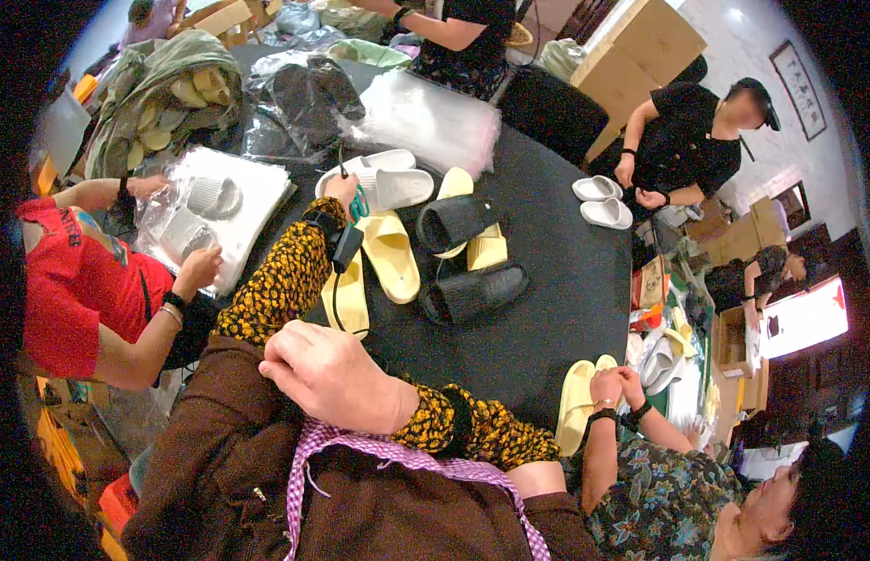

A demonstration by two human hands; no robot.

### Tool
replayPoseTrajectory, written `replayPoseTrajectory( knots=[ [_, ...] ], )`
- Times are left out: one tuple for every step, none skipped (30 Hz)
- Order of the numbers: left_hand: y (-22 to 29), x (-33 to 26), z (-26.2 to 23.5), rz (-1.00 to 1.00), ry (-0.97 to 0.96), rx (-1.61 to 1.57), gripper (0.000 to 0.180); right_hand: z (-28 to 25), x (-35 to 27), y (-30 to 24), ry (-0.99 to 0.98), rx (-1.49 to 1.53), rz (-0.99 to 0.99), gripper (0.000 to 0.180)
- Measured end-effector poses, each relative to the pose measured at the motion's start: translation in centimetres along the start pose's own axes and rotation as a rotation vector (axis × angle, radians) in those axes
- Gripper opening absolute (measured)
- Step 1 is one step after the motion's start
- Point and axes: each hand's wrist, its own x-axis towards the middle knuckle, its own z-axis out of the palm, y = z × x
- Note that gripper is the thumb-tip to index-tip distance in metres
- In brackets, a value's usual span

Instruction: Trim excess material from rubber slippers using a pair of scissors.

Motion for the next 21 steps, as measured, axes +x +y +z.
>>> replayPoseTrajectory(
  knots=[
    [-1.1,1.2,-1.2,-0.008,0.015,0.001,0.033,0.4,0.2,-0.3,0.02,0.007,-0.04,0.012],
    [-1.7,1.8,-2.2,0.02,0.03,-0.032,0.033,0.6,0.3,-0.9,0.016,0.019,-0.048,0.012],
    [-2.5,2.3,-3.2,0.047,0.049,-0.065,0.033,0.8,0.4,-1.5,-0.036,0.149,-0.052,0.012],
    [-1.7,2.4,-2.8,0.057,0.042,-0.062,0.033,0.2,0.1,-2.2,-0.074,0.254,-0.046,0.012],
    [-1.0,2.3,-2.1,0.057,0.089,-0.171,0.034,-0.7,-0.1,-3.0,-0.18,0.413,0.041,0.011],
    [-0.1,2.0,-1.4,0.056,0.132,-0.282,0.039,-1.3,-0.2,-3.2,-0.287,0.531,0.079,0.009],
    [1.9,1.1,0.5,-0.038,0.039,-0.356,0.039,-1.8,-0.7,-2.3,-0.336,0.563,0.101,0.009],
    [1.4,1.3,-0.9,-0.037,0.102,-0.383,0.038,-1.3,-0.6,-2.4,-0.423,0.633,0.084,0.009],
    [1.2,1.5,-1.8,-0.094,0.139,-0.462,0.04,-1.1,-0.4,-2.5,-0.486,0.661,0.11,0.009],
    [1.0,1.7,-2.4,-0.148,0.173,-0.542,0.041,-0.9,-0.1,-2.5,-0.501,0.656,0.117,0.008],
    [1.2,1.6,-1.8,-0.151,0.165,-0.543,0.041,-1.0,0.0,-2.3,-0.445,0.711,0.273,0.009],
    [1.5,1.4,-1.1,-0.133,0.148,-0.458,0.041,-1.0,0.1,-1.9,-0.383,0.762,0.431,0.009],
    [1.9,1.3,-0.1,-0.113,0.128,-0.373,0.041,-0.8,0.2,-1.1,-0.249,0.557,0.445,0.012],
    [2.6,1.4,0.9,-0.127,0.137,-0.366,0.042,-0.1,0.2,0.2,-0.06,0.42,0.305,0.017],
    [0.1,2.9,-1.2,-0.072,0.166,-0.237,0.041,0.5,0.8,-0.3,-0.111,0.389,0.359,0.021],
    [-1.9,4.1,-3.1,-0.017,0.183,-0.105,0.041,0.9,1.4,-0.7,-0.154,0.347,0.413,0.024],
    [-0.5,1.6,-1.8,-0.018,0.143,-0.222,0.04,0.8,1.4,0.0,-0.134,0.289,0.356,0.027],
    [-1.6,3.9,0.0,-0.021,0.153,-0.272,0.039,0.7,1.3,0.5,-0.13,0.282,0.362,0.027],
    [-1.6,3.8,0.6,-0.018,0.143,-0.26,0.038,0.7,1.3,0.8,-0.114,0.308,0.375,0.025],
    [-1.3,3.4,1.9,-0.013,0.121,-0.247,0.038,0.5,1.2,1.3,-0.089,0.327,0.395,0.023],
    [-1.4,2.9,2.5,-0.011,0.103,-0.247,0.038,0.5,0.9,2.0,-0.078,0.318,0.405,0.023]
  ],
)
